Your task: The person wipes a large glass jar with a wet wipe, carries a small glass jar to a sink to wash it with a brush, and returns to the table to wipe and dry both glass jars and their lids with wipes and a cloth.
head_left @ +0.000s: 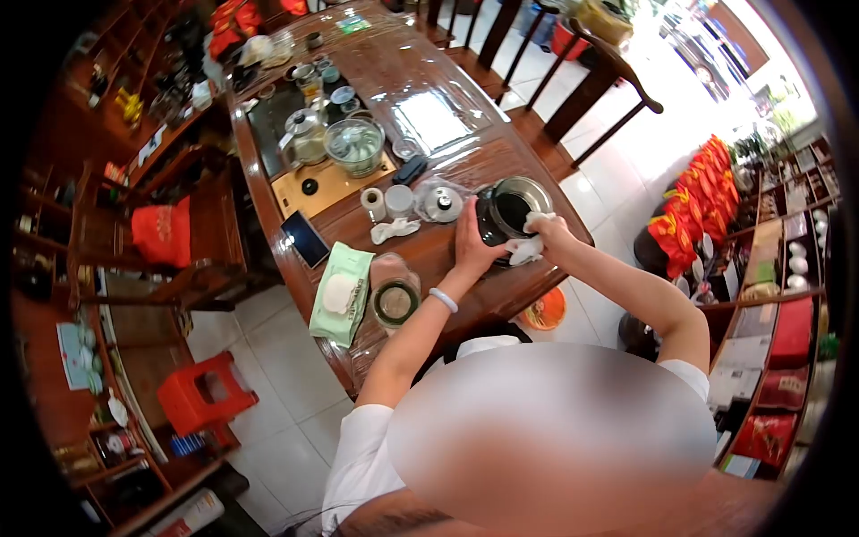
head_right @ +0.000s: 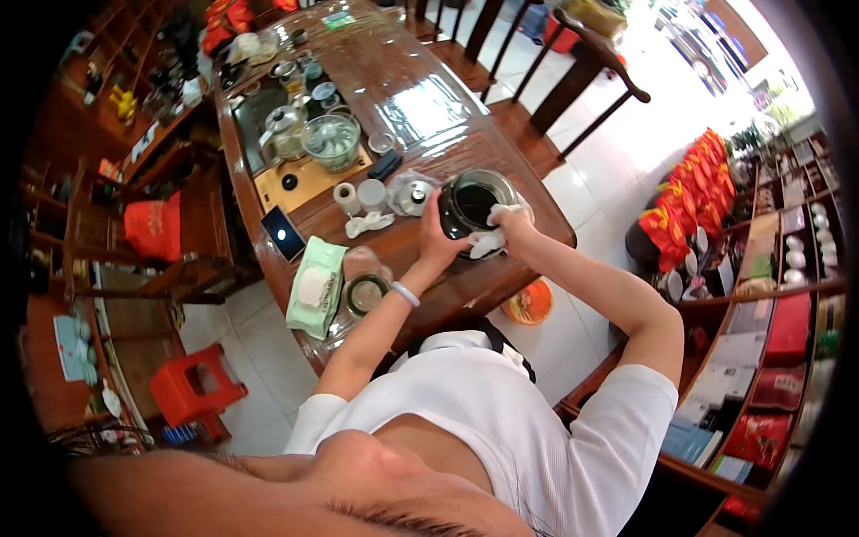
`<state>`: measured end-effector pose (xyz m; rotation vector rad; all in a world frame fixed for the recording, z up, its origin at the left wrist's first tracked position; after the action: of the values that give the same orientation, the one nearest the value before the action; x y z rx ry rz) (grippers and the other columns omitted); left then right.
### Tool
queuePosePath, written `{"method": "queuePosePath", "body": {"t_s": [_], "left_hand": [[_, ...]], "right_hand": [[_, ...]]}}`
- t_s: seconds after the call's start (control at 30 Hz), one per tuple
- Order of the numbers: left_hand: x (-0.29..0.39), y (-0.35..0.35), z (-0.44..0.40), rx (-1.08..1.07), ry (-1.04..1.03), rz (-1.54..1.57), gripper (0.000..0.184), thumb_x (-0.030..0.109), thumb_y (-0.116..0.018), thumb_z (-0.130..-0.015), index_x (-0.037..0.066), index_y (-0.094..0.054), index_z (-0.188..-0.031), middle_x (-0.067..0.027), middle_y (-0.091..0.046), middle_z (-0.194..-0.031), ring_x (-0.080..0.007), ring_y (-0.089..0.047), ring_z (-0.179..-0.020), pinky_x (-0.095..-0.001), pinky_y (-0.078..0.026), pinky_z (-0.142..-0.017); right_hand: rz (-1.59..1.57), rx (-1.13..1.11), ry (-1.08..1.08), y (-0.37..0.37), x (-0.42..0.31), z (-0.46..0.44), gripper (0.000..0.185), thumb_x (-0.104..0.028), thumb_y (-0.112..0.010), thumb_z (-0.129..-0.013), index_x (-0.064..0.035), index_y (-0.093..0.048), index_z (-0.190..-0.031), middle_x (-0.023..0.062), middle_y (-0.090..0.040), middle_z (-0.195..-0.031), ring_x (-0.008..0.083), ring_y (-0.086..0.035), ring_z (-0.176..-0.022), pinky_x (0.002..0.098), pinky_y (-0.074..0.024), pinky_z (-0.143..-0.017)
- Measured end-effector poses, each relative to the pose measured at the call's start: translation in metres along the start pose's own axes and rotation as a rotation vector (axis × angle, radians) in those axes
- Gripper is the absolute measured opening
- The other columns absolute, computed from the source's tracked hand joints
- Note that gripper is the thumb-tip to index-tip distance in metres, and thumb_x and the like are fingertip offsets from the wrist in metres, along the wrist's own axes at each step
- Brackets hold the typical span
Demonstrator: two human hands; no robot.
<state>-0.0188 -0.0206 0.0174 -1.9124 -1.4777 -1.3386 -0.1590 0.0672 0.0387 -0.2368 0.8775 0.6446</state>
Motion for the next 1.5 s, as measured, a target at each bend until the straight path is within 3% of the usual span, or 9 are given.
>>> {"method": "queuePosePath", "body": {"t_s": [0.27, 0.43, 0.57, 0.7, 0.9, 1.07, 1.13, 1.2, 1.5], "left_hand": [[-0.002, 0.002, 0.002, -0.104, 0.04, -0.01, 0.1, 0.033, -0.077, -0.051, 0.0, -0.022, -0.127, -0.0209, -0.034, -0.123, -0.0347, -0.033, -0.115, -0.0399, -0.028, -0.096], [0.003, 0.004, -0.002, -0.109, -0.014, -0.002, 0.092, 0.028, -0.075, -0.055, -0.001, -0.024, -0.126, -0.0222, -0.035, -0.122, -0.0357, -0.033, -0.114, -0.0409, -0.027, -0.095], [0.024, 0.025, 0.017, 0.032, -0.079, -0.047, 0.073, 0.014, -0.073, -0.059, 0.001, -0.035, -0.119, -0.0163, -0.042, -0.115, -0.0282, -0.042, -0.106, -0.0359, -0.035, -0.089], [0.06, 0.033, 0.038, -0.225, 0.121, 0.318, 0.05, 0.009, -0.07, -0.062, 0.001, -0.049, -0.106, -0.008, -0.051, -0.094, -0.0165, -0.052, -0.082, -0.0275, -0.044, -0.073], [0.06, 0.029, 0.053, -0.442, -0.028, 0.196, 0.025, 0.01, -0.064, -0.069, -0.001, -0.053, -0.088, -0.0099, -0.053, -0.094, -0.0196, -0.051, -0.085, -0.0317, -0.041, -0.075], [0.039, 0.05, 0.048, -0.433, 0.838, 1.171, 0.013, 0.006, -0.046, -0.078, -0.005, -0.054, -0.081, -0.0176, -0.047, -0.116, -0.023, -0.049, -0.103, -0.0323, -0.038, -0.088], [0.029, 0.053, 0.046, -0.461, 0.777, 1.2, 0.024, 0.012, -0.042, -0.082, -0.007, -0.053, -0.092, -0.0218, -0.04, -0.123, -0.0267, -0.043, -0.111, -0.0369, -0.035, -0.094], [0.028, 0.053, 0.045, -0.388, 1.119, 1.473, 0.032, 0.018, -0.039, -0.085, -0.008, -0.05, -0.101, -0.0197, -0.042, -0.121, -0.0293, -0.044, -0.109, -0.0395, -0.034, -0.094], [0.015, 0.063, -0.011, 0.002, 0.689, 1.019, 0.025, 0.011, -0.043, -0.084, 0.004, -0.041, -0.107, -0.0064, -0.052, -0.101, -0.0195, -0.051, -0.094, -0.0358, -0.042, -0.082]], "right_hand": [[-0.139, -0.407, 0.046, 0.016, -0.03, 0.09, 0.033, -0.015, -0.055, -0.08, -0.0002, -0.044, -0.107, 0.0127, -0.055, -0.098, 0.023, -0.058, -0.088, 0.0359, -0.0493, -0.07], [-0.409, -0.73, 0.004, 0.039, -0.005, 0.09, 0.073, -0.064, -0.025, -0.078, -0.0081, -0.034, -0.123, 0.012, -0.044, -0.12, 0.0244, -0.04, -0.114, 0.042, -0.0273, -0.095], [-0.545, -0.709, 0.016, 0.037, -0.002, 0.103, 0.073, -0.065, -0.013, -0.079, -0.0134, -0.03, -0.127, 0.0089, -0.043, -0.122, 0.0237, -0.042, -0.111, 0.0429, -0.0326, -0.091], [-0.507, -0.666, 0.009, 0.029, 0.015, 0.105, 0.073, -0.065, -0.014, -0.078, -0.0138, -0.029, -0.128, 0.0085, -0.043, -0.122, 0.0241, -0.041, -0.112, 0.0438, -0.0332, -0.09], [0.044, -0.411, 0.085, 0.022, 0.035, 0.104, 0.031, -0.028, -0.058, -0.079, -0.0013, -0.057, -0.094, 0.0035, -0.057, -0.085, 0.0101, -0.054, -0.078, 0.0231, -0.0465, -0.061], [0.144, -0.318, 0.08, 0.04, 0.042, 0.092, 0.024, -0.025, -0.062, -0.076, -0.0017, -0.061, -0.073, -0.0015, -0.055, -0.063, 0.0061, -0.048, -0.057, 0.0183, -0.0362, -0.05], [0.217, -0.32, 0.196, 0.04, 0.052, 0.082, 0.023, -0.025, -0.061, -0.076, -0.0021, -0.06, -0.073, -0.0016, -0.053, -0.062, 0.0062, -0.046, -0.054, 0.0181, -0.0364, -0.05], [0.237, -0.289, 0.206, 0.038, 0.057, 0.077, 0.024, -0.025, -0.058, -0.078, -0.0015, -0.06, -0.075, -0.0009, -0.053, -0.061, 0.0067, -0.048, -0.055, 0.0195, -0.0371, -0.051], [-0.022, 0.029, 0.708, 0.04, 0.009, 0.032, 0.036, -0.027, -0.04, -0.088, 0.0023, -0.052, -0.105, 0.0061, -0.058, -0.084, 0.0127, -0.053, -0.08, 0.0234, -0.0402, -0.073]]}}
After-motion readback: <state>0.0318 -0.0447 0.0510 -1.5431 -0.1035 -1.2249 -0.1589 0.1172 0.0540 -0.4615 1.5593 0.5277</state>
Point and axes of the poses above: each hand's wrist, its own z-axis away from the middle knuckle, its own y-axis out of the back of the hand, x = y × z, the point moved 3 cm from there along -z, towards the middle knuckle
